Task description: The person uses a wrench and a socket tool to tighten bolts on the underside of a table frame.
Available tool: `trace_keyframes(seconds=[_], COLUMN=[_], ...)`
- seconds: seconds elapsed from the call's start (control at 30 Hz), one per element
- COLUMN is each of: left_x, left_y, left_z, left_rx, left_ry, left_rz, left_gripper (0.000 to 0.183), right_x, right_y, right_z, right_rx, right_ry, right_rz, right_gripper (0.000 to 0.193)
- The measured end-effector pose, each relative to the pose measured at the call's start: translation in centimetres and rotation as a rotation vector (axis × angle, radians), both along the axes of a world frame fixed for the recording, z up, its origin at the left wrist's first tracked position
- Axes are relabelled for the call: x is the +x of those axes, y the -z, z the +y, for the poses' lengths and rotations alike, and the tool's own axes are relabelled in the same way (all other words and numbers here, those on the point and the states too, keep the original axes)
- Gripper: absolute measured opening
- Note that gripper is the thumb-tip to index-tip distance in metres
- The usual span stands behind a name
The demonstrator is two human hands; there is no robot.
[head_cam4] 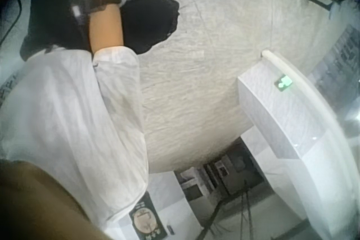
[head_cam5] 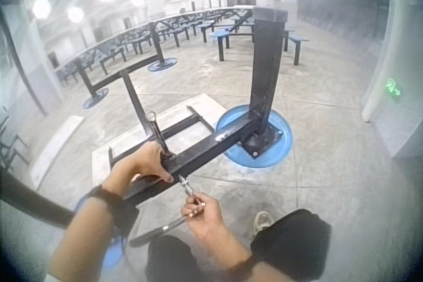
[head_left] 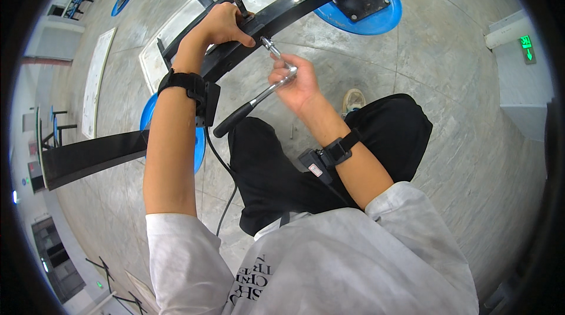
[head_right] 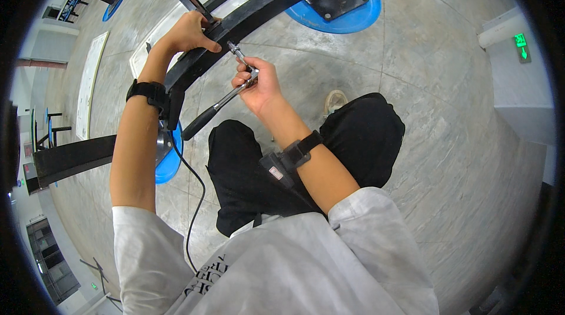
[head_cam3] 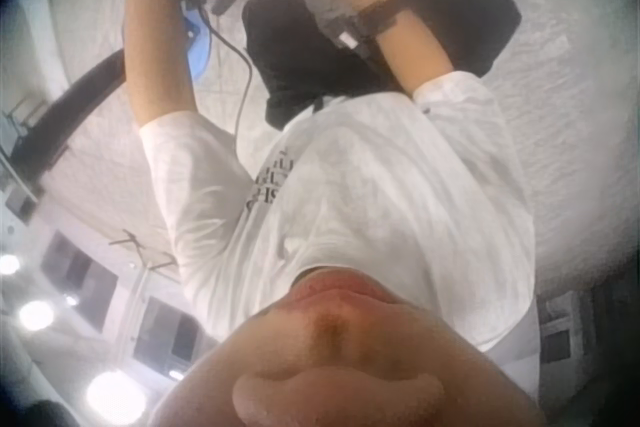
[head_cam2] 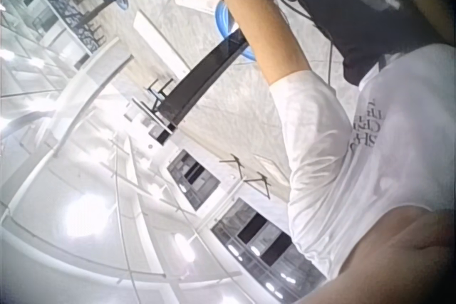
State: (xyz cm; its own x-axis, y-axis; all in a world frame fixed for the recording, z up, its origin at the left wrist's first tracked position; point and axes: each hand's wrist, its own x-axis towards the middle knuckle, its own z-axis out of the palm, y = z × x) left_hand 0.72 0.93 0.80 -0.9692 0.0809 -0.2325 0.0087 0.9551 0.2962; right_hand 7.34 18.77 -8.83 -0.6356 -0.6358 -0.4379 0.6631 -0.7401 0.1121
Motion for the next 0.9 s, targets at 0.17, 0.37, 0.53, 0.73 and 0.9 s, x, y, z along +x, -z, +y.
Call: trace_keyframes(seconds=[0.17,0.37,0.53,0.73,0.9], left_x=[-0.2,-0.1,0.2,-0.2,0.1], left_y=[0.5,-0.3,-0.5,0.0,-0.2], left_z=[-0.3,0.3,0.1,-0.3,0.1], left_rx=[-0.029,-0.03,-0.022,-0.034,-0.045], left_ry=[0.019,0.019,0.031,0.029,0.024], left_rz=[0.04,0.014,0.026,0.023,0.048], left_gripper=[0.056,0.058,0.06,0.063,0.064], right_x=[-0.5,-0.6,0.8,1.5,1.8], right_y=[0.4,0.0,-0.3,-0.7,1.0], right_z=[0.4,0.5,0.0,0.5,1.8], right_rx=[0.036,0.287,1.011,1.829,1.385], right_ry=[-0.028,-0.036,0.002,0.167,0.07], right_rz=[0.057,0.201,0.783,1.508,1.038], right_gripper=[0.011,0.01,0.017,0.022,0.012])
